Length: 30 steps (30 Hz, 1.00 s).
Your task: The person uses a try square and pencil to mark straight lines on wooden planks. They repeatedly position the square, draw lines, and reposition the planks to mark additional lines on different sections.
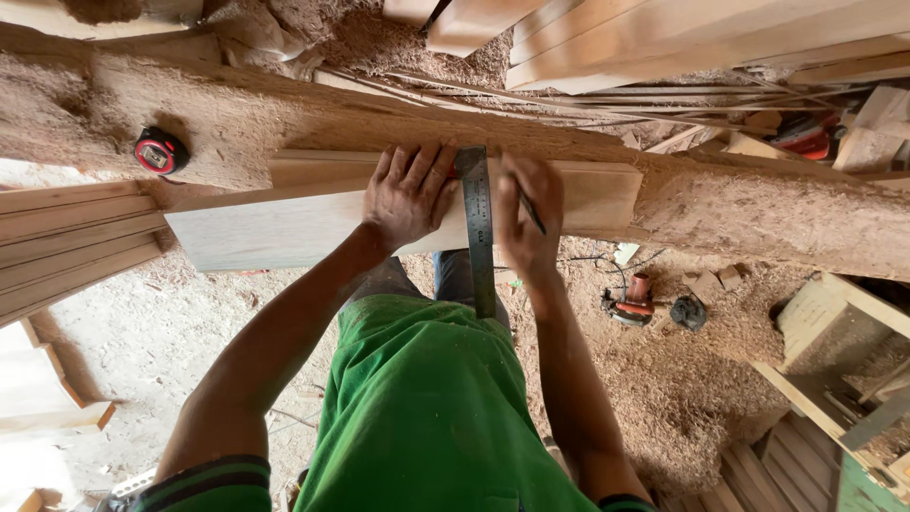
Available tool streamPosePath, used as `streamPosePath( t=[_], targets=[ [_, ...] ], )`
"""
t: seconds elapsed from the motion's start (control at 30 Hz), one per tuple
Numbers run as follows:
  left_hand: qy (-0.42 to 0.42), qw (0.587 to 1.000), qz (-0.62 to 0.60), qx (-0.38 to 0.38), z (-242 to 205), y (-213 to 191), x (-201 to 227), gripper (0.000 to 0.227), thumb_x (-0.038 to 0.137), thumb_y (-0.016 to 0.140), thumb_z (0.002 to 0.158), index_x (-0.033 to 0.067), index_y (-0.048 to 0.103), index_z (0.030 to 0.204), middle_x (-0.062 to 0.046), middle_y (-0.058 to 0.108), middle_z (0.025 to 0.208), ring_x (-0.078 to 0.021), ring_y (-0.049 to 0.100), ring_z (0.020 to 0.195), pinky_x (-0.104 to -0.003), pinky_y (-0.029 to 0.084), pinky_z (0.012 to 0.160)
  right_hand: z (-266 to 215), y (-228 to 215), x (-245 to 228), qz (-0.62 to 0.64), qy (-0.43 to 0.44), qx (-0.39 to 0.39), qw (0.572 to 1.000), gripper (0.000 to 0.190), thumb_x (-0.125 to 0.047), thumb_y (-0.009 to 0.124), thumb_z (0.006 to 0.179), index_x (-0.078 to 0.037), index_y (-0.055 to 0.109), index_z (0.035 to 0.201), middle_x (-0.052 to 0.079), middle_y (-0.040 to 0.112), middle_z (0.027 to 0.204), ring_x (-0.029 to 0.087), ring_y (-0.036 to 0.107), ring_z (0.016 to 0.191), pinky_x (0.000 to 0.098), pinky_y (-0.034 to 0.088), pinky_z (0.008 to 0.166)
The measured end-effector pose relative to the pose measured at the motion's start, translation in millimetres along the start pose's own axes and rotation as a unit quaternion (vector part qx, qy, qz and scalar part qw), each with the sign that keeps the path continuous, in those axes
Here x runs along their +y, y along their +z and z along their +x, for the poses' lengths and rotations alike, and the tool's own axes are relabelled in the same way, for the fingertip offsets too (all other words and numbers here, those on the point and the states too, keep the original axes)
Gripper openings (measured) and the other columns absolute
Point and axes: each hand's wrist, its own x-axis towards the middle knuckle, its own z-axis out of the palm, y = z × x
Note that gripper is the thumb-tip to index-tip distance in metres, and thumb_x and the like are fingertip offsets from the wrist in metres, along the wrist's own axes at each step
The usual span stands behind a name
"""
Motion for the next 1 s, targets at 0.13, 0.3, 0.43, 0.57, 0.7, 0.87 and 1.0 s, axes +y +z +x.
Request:
streamPosePath(
  t=[0.13, 0.3, 0.43, 0.57, 0.7, 0.87, 1.0],
  targets=[
    [-0.016, 1.000, -0.010, 0.013, 3.0, 4.9, 4.9, 0.047, 0.036, 0.057, 0.105, 0.0026, 0.059, 0.138, -0.017, 0.061, 0.122, -0.0306, 0.059, 0.102, -0.049, 0.053, 0.088, 40.2, -8.3, 8.8, 0.186, 0.071, 0.080, 0.977, 0.025, -0.025, 0.048, 0.119, -0.012, 0.063, 0.135, 0.016, 0.068, 0.127, 0.022, 0.073, 0.113, 0.0332, 0.065, 0.095],
    [-0.041, 0.998, -0.033, 0.030, 17.0, 26.3, 19.9, 0.046, 0.041, 0.055, 0.103, 0.0048, 0.058, 0.130, -0.017, 0.061, 0.114, -0.0289, 0.058, 0.091, -0.049, 0.052, 0.079, 32.8, -38.2, 6.6, 0.131, 0.192, 0.130, 0.964, 0.031, -0.029, 0.049, 0.113, -0.007, 0.066, 0.128, 0.016, 0.079, 0.113, 0.008, 0.055, 0.073, 0.0222, 0.043, 0.058],
    [-0.044, 0.998, -0.028, 0.033, 19.0, 34.1, 29.2, 0.049, 0.044, 0.053, 0.107, 0.0049, 0.055, 0.135, -0.016, 0.059, 0.121, -0.0307, 0.057, 0.100, -0.051, 0.052, 0.088, 5.4, -46.5, 6.7, 0.108, 0.151, 0.113, 0.976, 0.031, -0.033, 0.048, 0.118, -0.007, 0.064, 0.127, 0.013, 0.076, 0.111, 0.013, 0.075, 0.101, 0.0295, 0.058, 0.079],
    [-0.039, 0.998, -0.042, -0.004, 17.8, 32.2, 30.0, 0.055, 0.046, 0.056, 0.109, 0.0036, 0.053, 0.144, -0.016, 0.058, 0.129, -0.0325, 0.056, 0.109, -0.053, 0.050, 0.097, -21.5, -52.2, 1.0, 0.077, 0.288, 0.117, 0.947, 0.036, -0.033, 0.050, 0.110, -0.004, 0.068, 0.120, 0.016, 0.079, 0.105, 0.005, 0.044, 0.054, 0.0222, 0.028, 0.045],
    [-0.026, 0.999, -0.014, -0.013, 18.7, 29.4, 30.4, 0.058, 0.045, 0.060, 0.105, 0.0052, 0.052, 0.147, -0.016, 0.057, 0.136, -0.0337, 0.056, 0.115, -0.053, 0.048, 0.102, -34.7, -53.8, -8.6, 0.070, 0.241, 0.101, 0.963, 0.036, -0.035, 0.048, 0.117, -0.005, 0.066, 0.125, 0.012, 0.075, 0.112, 0.015, 0.068, 0.097, 0.0306, 0.053, 0.086],
    [-0.016, 0.999, -0.031, -0.015, 18.4, 27.7, 29.5, 0.056, 0.041, 0.063, 0.108, 0.0032, 0.053, 0.147, -0.016, 0.056, 0.139, -0.0341, 0.056, 0.117, -0.053, 0.048, 0.103, -37.5, -50.3, -18.2, 0.068, 0.229, 0.074, 0.968, 0.037, -0.035, 0.047, 0.120, -0.003, 0.065, 0.126, 0.012, 0.072, 0.117, 0.014, 0.068, 0.106, 0.0285, 0.050, 0.088],
    [-0.014, 1.000, -0.018, -0.022, 17.6, 26.8, 29.2, 0.056, 0.041, 0.062, 0.107, 0.0029, 0.053, 0.147, -0.016, 0.056, 0.140, -0.0332, 0.056, 0.118, -0.053, 0.048, 0.103, -38.6, -45.7, -19.0, 0.111, 0.242, 0.082, 0.960, 0.035, -0.033, 0.050, 0.118, -0.002, 0.065, 0.126, 0.013, 0.068, 0.122, 0.013, 0.067, 0.102, 0.0263, 0.050, 0.079]
  ],
)
